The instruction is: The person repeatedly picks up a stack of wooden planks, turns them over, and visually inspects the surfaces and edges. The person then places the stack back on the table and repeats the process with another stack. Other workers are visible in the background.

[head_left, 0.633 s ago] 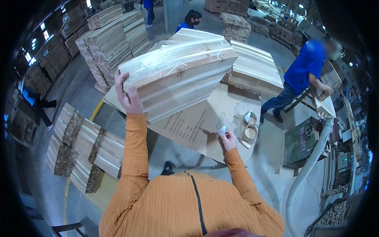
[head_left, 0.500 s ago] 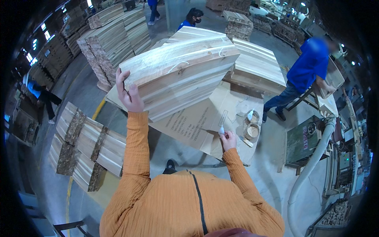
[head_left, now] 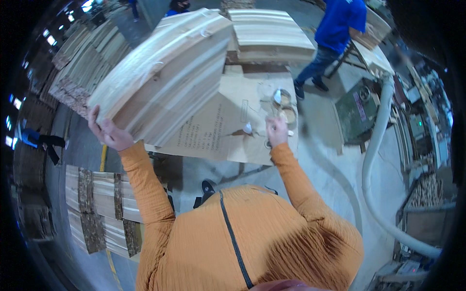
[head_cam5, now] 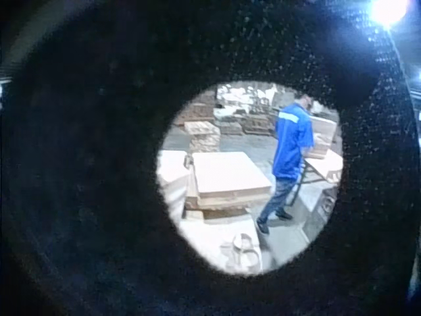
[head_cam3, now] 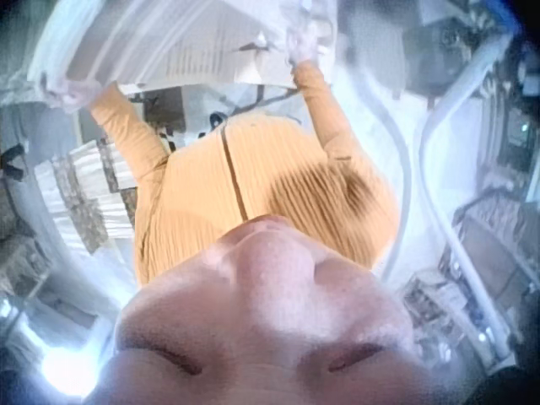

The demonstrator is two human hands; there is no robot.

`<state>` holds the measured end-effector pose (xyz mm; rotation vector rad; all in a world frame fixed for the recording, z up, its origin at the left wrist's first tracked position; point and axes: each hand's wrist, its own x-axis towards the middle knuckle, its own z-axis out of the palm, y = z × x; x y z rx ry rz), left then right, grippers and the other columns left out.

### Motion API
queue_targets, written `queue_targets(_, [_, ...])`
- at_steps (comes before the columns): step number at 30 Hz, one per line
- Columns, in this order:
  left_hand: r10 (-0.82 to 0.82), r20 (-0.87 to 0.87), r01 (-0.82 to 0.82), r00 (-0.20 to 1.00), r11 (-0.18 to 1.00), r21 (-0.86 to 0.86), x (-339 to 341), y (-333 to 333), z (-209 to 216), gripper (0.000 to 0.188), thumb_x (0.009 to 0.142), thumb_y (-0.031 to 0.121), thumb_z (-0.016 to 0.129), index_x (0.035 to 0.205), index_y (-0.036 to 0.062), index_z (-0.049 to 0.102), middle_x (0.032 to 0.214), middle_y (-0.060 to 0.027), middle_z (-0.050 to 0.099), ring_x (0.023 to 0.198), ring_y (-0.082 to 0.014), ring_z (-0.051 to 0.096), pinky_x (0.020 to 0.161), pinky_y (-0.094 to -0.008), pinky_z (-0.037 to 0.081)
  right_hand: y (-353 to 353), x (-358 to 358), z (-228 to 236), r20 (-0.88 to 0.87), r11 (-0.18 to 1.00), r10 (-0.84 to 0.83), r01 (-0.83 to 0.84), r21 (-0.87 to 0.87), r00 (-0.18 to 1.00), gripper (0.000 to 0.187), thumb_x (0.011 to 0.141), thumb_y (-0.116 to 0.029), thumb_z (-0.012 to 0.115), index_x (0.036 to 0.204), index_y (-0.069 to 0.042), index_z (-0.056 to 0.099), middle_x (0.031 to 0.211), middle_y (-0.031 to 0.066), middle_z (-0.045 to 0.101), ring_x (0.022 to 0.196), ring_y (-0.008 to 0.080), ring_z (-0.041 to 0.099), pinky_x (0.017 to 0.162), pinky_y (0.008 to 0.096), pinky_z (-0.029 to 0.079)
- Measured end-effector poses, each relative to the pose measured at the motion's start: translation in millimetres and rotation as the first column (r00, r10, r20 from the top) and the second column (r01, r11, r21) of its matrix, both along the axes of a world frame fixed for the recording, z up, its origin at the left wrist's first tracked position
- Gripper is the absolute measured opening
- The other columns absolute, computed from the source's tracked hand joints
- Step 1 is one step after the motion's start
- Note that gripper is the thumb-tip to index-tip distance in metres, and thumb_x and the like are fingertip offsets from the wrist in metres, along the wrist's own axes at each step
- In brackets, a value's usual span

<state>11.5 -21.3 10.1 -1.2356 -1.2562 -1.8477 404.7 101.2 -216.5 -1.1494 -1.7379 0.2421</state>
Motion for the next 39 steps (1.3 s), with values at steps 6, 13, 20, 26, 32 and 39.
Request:
queue_targets(6, [-0.078,0.022,0.077,0.997,0.996,0.044,6.6,0.3,1.2,0.036,0.089,0.022,0.041,0.111,-0.0043,0.051,0.113,-0.0149,0.054,0.11,-0.0258,0.047,0.099,-0.0381,0.032,39.6,76.5,36.2,0.449,0.847,-0.288,0.443,-0.292,0.846,0.012,0.073,-0.022,0.064,0.082,-0.015,0.069,0.098,0.0052,0.055,0.101,0.0275,0.049,0.081,0.0416,0.043])
queue_targets(13, [-0.032,0.017,0.033,0.999,0.999,-0.006,2.7,1.7,4.5,0.039,0.088,0.028,0.047,0.112,-0.0034,0.052,0.119,-0.0179,0.052,0.124,-0.0309,0.039,0.104,-0.0396,0.026,66.3,68.7,43.8,0.754,0.709,-0.125,0.59,-0.386,0.644,0.019,0.068,-0.02,0.067,0.086,-0.02,0.072,0.132,-0.0006,0.045,0.123,0.0262,0.037,0.095,0.0476,0.036])
queue_targets(20, [-0.051,0.021,0.051,0.998,0.999,-0.003,-3.8,-3.8,4.1,0.039,0.086,0.028,0.051,0.11,-0.0024,0.053,0.128,-0.0242,0.046,0.123,-0.0318,0.04,0.102,-0.0386,0.028,70.6,57.4,56.8,0.646,0.821,-0.135,0.449,-0.351,0.751,0.018,0.072,-0.025,0.065,0.086,-0.015,0.07,0.127,-0.0011,0.049,0.118,0.0257,0.04,0.092,0.0468,0.037])
queue_targets(26, [-0.064,0.018,0.064,0.998,0.998,0.024,0.5,0.4,6.9,0.038,0.087,0.025,0.047,0.111,-0.0028,0.054,0.125,-0.0201,0.049,0.126,-0.0293,0.038,0.104,-0.0381,0.026,104.2,1.9,155.7,-0.161,0.944,0.311,-0.324,-0.066,0.937,0.018,0.079,-0.017,0.065,0.085,0.0,0.066,0.075,0.007,0.064,0.066,0.0143,0.057,0.064,0.0269,0.046])
queue_targets(32, [-0.062,0.014,0.062,0.998,0.998,0.02,-1.5,-5.6,4.1,0.04,0.087,0.029,0.049,0.111,-0.0024,0.054,0.128,-0.0227,0.047,0.125,-0.0294,0.039,0.103,-0.0381,0.027,77.2,-110.4,301.4,-0.218,0.814,0.562,-0.58,-0.024,0.798,0.019,0.079,-0.016,0.066,0.087,0.002,0.067,0.073,0.002,0.063,0.067,0.0078,0.054,0.063,0.0222,0.043])
queue_targets(39, [-0.052,0.011,0.052,0.999,0.998,0.032,2.8,-4.0,6.0,0.043,0.084,0.034,0.053,0.108,-0.0019,0.054,0.122,-0.027,0.049,0.119,-0.036,0.044,0.093,-0.0393,0.038,88.6,-166.4,336.0,0.01,0.696,0.708,-0.695,-0.179,0.706,0.018,0.077,-0.018,0.066,0.085,-0.001,0.068,0.072,0.0044,0.064,0.065,0.0128,0.056,0.063,0.0269,0.045])
